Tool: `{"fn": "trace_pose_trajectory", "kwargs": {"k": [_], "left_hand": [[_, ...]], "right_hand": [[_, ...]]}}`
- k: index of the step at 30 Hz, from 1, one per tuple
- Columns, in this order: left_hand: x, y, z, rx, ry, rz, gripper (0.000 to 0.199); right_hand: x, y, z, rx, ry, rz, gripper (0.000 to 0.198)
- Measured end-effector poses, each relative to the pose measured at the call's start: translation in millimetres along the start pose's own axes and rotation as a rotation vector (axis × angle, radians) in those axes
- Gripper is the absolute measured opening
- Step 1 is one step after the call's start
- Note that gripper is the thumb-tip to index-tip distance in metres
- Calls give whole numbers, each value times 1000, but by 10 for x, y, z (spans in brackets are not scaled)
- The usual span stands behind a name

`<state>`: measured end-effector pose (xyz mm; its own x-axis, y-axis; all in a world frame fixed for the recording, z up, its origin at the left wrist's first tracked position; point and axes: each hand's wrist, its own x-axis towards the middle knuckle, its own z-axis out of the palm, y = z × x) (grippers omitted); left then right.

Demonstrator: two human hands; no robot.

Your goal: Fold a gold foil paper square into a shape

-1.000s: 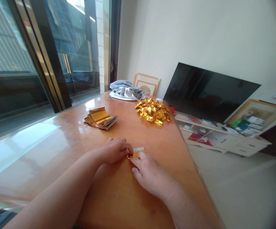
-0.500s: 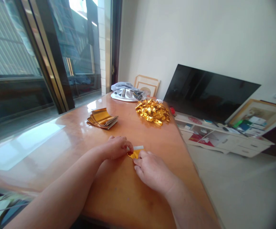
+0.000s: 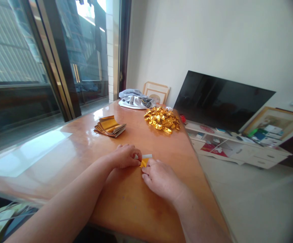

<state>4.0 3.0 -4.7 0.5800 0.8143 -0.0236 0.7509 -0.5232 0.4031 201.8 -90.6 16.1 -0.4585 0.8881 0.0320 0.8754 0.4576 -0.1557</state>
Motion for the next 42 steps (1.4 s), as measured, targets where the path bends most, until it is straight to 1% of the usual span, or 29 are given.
{"fn": "trace_pose_trajectory", "kwargs": {"k": [3, 10, 14, 17, 22, 27, 31, 35, 37, 39, 40, 42], "left_hand": [[44, -83, 31, -53, -27, 11, 25], [95, -298, 77, -218, -67, 120, 25], [91, -319, 58, -262, -60, 135, 28], [84, -307, 27, -304, -93, 160, 31], [66, -298, -7, -283, -86, 187, 37], [63, -348, 2, -299, -85, 191, 34], [65, -372, 8, -326, -87, 159, 30], [73, -352, 61, -343, -75, 116, 28], [76, -341, 101, -330, -54, 91, 28], [79, -332, 127, -309, -50, 75, 28], [79, -326, 132, -296, -50, 72, 28], [80, -312, 126, -264, -46, 80, 27]], "right_hand": [[8, 5, -2, 3, -18, 2, 29], [13, 12, -6, 22, -38, 7, 31], [12, 22, 5, 30, -26, 1, 30], [15, 28, 21, 30, -15, -6, 29], [14, 28, 26, 38, -3, -1, 28], [7, 34, 17, 44, 6, -8, 27], [1, 37, 27, 52, 20, -13, 26], [10, 59, 45, 93, 63, -20, 24], [42, 113, 65, 158, 74, -19, 25], [99, 206, 100, 250, 89, 14, 31], [136, 264, 124, 298, 116, 55, 33], [215, 384, 179, 341, 261, 140, 31]]}}
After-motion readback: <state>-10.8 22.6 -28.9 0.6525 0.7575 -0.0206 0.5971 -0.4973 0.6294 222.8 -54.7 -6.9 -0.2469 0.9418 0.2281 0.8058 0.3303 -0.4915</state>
